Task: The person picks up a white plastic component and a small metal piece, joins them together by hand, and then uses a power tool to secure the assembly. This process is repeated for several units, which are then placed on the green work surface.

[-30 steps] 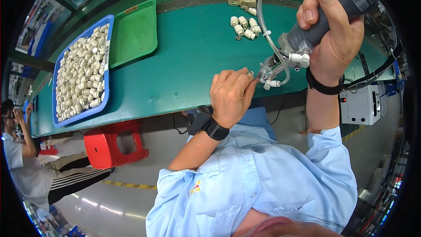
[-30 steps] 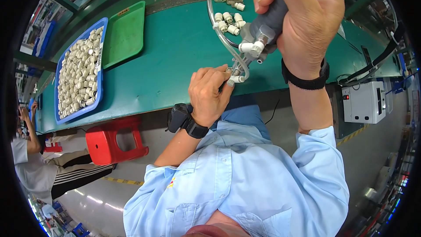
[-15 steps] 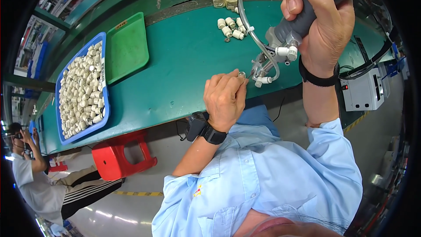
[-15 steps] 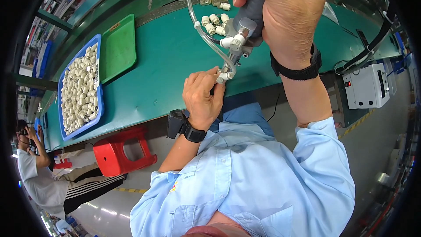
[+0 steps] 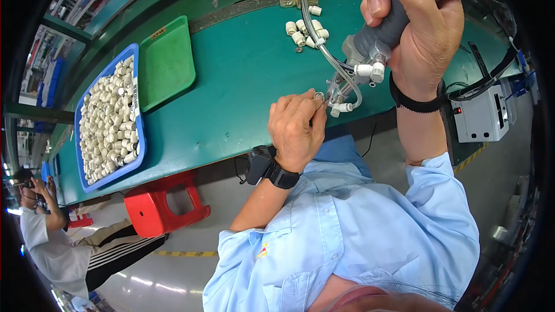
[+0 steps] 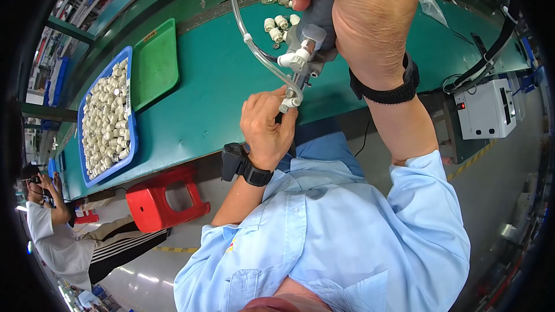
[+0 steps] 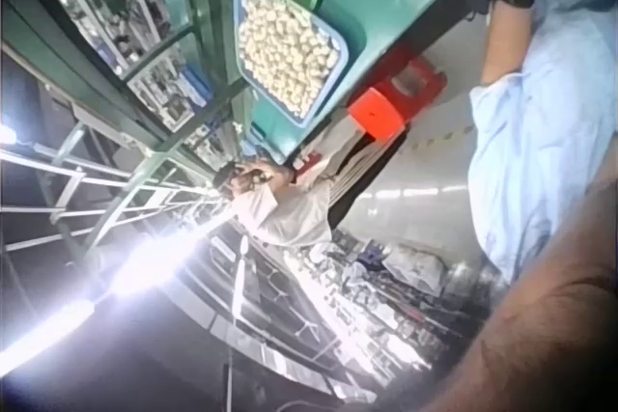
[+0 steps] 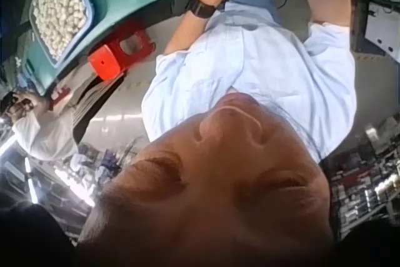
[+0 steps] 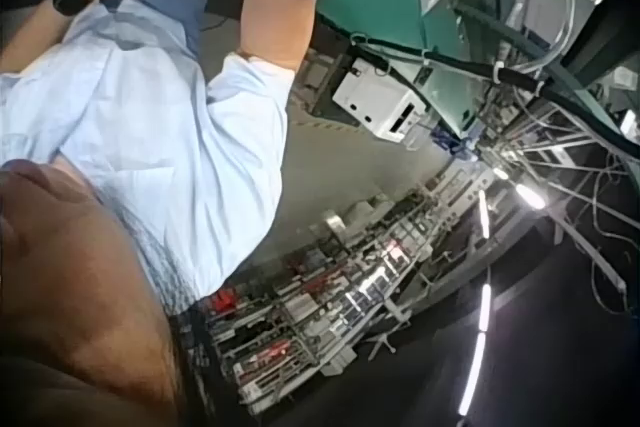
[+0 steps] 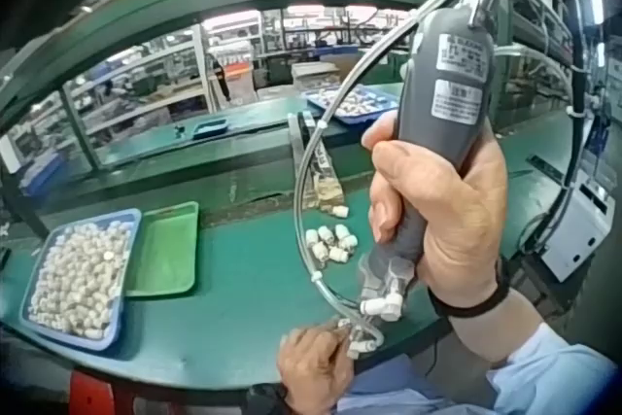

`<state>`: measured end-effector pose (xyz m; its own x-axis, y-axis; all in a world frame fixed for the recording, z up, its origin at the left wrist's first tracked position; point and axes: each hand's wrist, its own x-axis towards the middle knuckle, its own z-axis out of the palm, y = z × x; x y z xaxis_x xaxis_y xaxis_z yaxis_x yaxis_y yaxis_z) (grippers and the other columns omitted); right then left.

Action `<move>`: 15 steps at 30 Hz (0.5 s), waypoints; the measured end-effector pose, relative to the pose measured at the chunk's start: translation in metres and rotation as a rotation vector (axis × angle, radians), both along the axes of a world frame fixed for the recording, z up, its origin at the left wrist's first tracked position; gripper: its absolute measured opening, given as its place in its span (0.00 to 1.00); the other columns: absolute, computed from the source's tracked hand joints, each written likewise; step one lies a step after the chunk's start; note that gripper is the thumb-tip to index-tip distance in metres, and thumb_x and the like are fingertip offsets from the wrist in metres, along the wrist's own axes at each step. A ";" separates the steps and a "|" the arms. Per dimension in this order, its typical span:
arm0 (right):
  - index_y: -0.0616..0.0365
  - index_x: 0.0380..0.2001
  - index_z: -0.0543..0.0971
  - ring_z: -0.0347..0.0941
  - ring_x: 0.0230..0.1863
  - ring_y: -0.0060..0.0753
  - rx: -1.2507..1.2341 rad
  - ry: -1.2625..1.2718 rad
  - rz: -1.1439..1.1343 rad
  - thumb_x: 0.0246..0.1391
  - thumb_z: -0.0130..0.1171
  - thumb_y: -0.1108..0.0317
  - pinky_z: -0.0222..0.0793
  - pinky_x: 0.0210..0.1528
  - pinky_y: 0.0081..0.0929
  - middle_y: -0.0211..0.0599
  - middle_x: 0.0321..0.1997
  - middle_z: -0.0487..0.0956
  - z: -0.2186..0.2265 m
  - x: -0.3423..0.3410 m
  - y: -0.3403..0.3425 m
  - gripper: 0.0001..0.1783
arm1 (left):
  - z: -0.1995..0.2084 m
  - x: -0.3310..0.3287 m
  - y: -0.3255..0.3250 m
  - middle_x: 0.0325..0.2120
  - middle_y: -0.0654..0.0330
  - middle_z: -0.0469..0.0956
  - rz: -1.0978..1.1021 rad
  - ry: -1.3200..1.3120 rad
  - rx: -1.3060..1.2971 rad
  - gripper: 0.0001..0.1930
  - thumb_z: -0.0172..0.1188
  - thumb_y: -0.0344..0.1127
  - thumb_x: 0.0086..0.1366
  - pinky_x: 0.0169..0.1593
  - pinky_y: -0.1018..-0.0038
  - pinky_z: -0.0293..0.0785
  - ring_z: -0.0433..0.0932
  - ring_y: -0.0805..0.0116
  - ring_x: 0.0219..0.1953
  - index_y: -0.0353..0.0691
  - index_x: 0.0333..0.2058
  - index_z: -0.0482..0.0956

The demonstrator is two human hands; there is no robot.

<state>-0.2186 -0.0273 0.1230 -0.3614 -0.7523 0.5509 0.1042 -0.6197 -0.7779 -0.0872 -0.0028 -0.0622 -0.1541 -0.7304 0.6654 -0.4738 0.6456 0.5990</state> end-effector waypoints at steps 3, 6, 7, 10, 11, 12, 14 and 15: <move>0.70 0.40 0.76 0.69 0.15 0.22 0.012 0.006 -0.007 0.56 0.60 0.73 0.68 0.19 0.19 0.33 0.18 0.74 0.002 0.001 0.001 0.11 | 0.001 0.000 0.000 0.36 0.58 0.86 0.001 0.000 0.001 0.06 0.70 0.27 0.52 0.39 0.67 0.69 0.80 0.61 0.37 0.41 0.29 0.81; 0.70 0.40 0.76 0.69 0.15 0.22 0.016 0.010 -0.005 0.56 0.60 0.73 0.68 0.19 0.19 0.33 0.18 0.74 0.002 0.002 0.002 0.11 | 0.002 0.001 0.001 0.36 0.58 0.86 0.000 0.001 0.001 0.06 0.70 0.27 0.52 0.39 0.67 0.69 0.80 0.60 0.37 0.41 0.29 0.81; 0.69 0.40 0.76 0.69 0.15 0.22 0.015 0.012 -0.001 0.56 0.60 0.73 0.68 0.19 0.19 0.33 0.18 0.74 0.002 0.002 0.002 0.11 | 0.002 0.000 0.001 0.36 0.58 0.86 0.000 0.004 0.002 0.06 0.70 0.27 0.52 0.39 0.67 0.69 0.80 0.60 0.37 0.41 0.29 0.82; 0.69 0.40 0.76 0.69 0.15 0.22 0.012 0.021 0.000 0.56 0.60 0.72 0.68 0.19 0.19 0.33 0.18 0.74 0.002 0.001 0.002 0.11 | 0.002 -0.001 0.001 0.36 0.58 0.85 -0.001 0.008 0.002 0.06 0.70 0.27 0.52 0.39 0.67 0.70 0.80 0.60 0.37 0.41 0.29 0.82; 0.69 0.39 0.76 0.69 0.15 0.22 0.011 0.028 -0.003 0.56 0.60 0.72 0.68 0.19 0.19 0.33 0.18 0.74 0.002 0.001 0.002 0.11 | 0.002 0.000 0.001 0.36 0.58 0.85 -0.001 0.010 0.003 0.06 0.70 0.27 0.53 0.39 0.67 0.70 0.80 0.60 0.37 0.41 0.30 0.82; 0.69 0.39 0.76 0.69 0.14 0.22 0.010 0.034 -0.005 0.56 0.60 0.72 0.68 0.19 0.19 0.33 0.17 0.74 0.002 0.002 0.002 0.11 | 0.003 0.000 0.002 0.36 0.57 0.85 0.000 0.013 0.004 0.06 0.70 0.27 0.53 0.39 0.67 0.70 0.80 0.60 0.37 0.41 0.30 0.82; 0.69 0.39 0.76 0.69 0.14 0.22 0.015 0.030 -0.005 0.56 0.60 0.72 0.68 0.19 0.19 0.33 0.17 0.74 0.002 0.003 0.002 0.11 | 0.003 0.000 0.002 0.36 0.57 0.85 0.000 0.015 0.005 0.06 0.70 0.27 0.53 0.40 0.66 0.70 0.80 0.60 0.37 0.41 0.30 0.82; 0.69 0.39 0.77 0.69 0.14 0.22 0.019 0.027 -0.005 0.56 0.60 0.72 0.68 0.19 0.19 0.33 0.17 0.74 0.003 0.004 0.003 0.10 | 0.003 0.000 0.002 0.36 0.57 0.85 0.000 0.014 0.006 0.06 0.70 0.27 0.53 0.40 0.66 0.70 0.80 0.60 0.37 0.41 0.30 0.82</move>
<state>-0.2148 -0.0245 0.1255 -0.3505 -0.7608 0.5462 0.0792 -0.6051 -0.7922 -0.0867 -0.0008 -0.0592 -0.1447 -0.7347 0.6628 -0.4656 0.6416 0.6095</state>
